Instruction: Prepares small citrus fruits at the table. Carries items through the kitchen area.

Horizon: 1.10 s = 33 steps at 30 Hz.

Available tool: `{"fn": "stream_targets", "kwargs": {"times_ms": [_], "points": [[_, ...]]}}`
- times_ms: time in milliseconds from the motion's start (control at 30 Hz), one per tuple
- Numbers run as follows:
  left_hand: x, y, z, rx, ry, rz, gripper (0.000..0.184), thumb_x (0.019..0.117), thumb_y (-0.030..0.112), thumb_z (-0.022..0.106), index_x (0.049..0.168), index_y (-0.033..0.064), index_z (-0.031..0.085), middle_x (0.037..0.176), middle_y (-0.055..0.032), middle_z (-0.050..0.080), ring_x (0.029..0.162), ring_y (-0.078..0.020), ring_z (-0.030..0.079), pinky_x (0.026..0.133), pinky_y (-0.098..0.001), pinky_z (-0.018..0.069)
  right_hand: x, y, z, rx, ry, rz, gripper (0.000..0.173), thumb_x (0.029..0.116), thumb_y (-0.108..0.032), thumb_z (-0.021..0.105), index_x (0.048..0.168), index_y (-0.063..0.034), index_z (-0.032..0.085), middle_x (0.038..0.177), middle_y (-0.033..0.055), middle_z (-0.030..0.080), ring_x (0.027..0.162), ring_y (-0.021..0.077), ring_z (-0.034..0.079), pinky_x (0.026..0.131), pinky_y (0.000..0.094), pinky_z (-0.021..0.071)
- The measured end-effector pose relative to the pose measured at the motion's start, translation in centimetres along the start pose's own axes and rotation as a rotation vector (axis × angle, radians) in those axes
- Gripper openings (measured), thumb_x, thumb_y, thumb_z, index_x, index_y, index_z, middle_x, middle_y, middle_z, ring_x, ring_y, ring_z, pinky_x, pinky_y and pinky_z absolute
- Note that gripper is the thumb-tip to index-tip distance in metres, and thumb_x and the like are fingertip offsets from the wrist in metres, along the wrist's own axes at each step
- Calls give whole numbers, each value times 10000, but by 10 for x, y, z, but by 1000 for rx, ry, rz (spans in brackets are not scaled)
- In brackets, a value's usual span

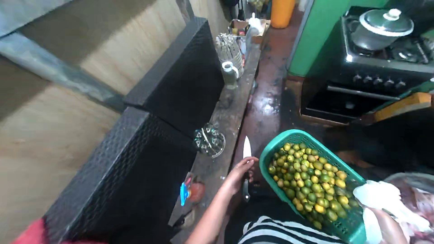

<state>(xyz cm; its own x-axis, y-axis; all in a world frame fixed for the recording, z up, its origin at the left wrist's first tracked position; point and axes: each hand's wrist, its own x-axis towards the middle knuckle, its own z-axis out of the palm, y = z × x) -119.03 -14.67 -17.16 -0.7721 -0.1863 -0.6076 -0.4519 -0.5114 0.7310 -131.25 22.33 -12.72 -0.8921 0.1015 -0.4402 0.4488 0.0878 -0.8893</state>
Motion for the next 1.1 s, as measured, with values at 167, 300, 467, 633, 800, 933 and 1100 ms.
{"fn": "stream_targets", "kwargs": {"times_ms": [167, 300, 467, 633, 800, 933, 1100], "points": [[83, 65, 15, 188, -4, 119, 416, 1083, 418, 428, 1327, 92, 511, 922, -19, 598, 615, -80, 564, 560, -254, 526, 72, -36, 59, 50, -29, -63, 156, 985, 28, 508, 1116, -32, 566, 925, -89, 666, 865, -53, 637, 822, 163, 552], [166, 109, 16, 391, 87, 185, 423, 1011, 352, 630, 1272, 27, 559, 1028, -117, 633, 747, -154, 620, 644, -332, 540, 135, -78, 115, 3, -4, -48, 198, 979, 59, 506, 1174, 41, 530, 962, -32, 615, 867, -49, 603, 814, 162, 529], [285, 193, 17, 466, 154, 284, 338, 958, 186, 679, 1226, -9, 613, 1116, -160, 668, 989, -218, 670, 892, -423, 559, 251, -153, 197, 23, -44, -64, 217, 995, 70, 481, 1211, 84, 501, 970, 10, 579, 863, -39, 574, 812, 155, 503], [363, 293, 27, 313, 315, 380, 277, 907, 55, 653, 1175, -13, 643, 1051, -126, 691, 929, -169, 681, 850, -372, 575, 374, -217, 272, 22, -114, -116, 217, 953, 40, 557, 1163, -14, 554, 957, -58, 644, 861, -47, 621, 794, 155, 543], [446, 355, 17, 211, 398, 461, 159, 873, 40, 643, 1031, 24, 652, 922, -69, 678, 822, -141, 668, 742, -340, 576, 466, -268, 350, -174, -150, -65, 228, 998, -40, 559, 1203, 57, 589, 1018, 42, 649, 899, 11, 612, 837, 213, 528], [530, 424, 2, 253, 445, 476, 175, 865, 49, 640, 1031, -4, 653, 921, -92, 672, 827, -151, 659, 761, -356, 563, 541, -299, 424, -162, -67, -2, 269, 969, -26, 601, 1218, 72, 579, 1058, 93, 642, 925, 71, 609, 853, 264, 521], [639, 546, -15, 357, 424, 475, 207, 899, 78, 641, 1077, -27, 655, 953, -124, 666, 855, -182, 652, 794, -392, 551, 616, -369, 520, 41, -40, -71, 228, 971, 44, 565, 1197, 73, 569, 1014, 70, 641, 889, 39, 612, 820, 221, 526]]}}
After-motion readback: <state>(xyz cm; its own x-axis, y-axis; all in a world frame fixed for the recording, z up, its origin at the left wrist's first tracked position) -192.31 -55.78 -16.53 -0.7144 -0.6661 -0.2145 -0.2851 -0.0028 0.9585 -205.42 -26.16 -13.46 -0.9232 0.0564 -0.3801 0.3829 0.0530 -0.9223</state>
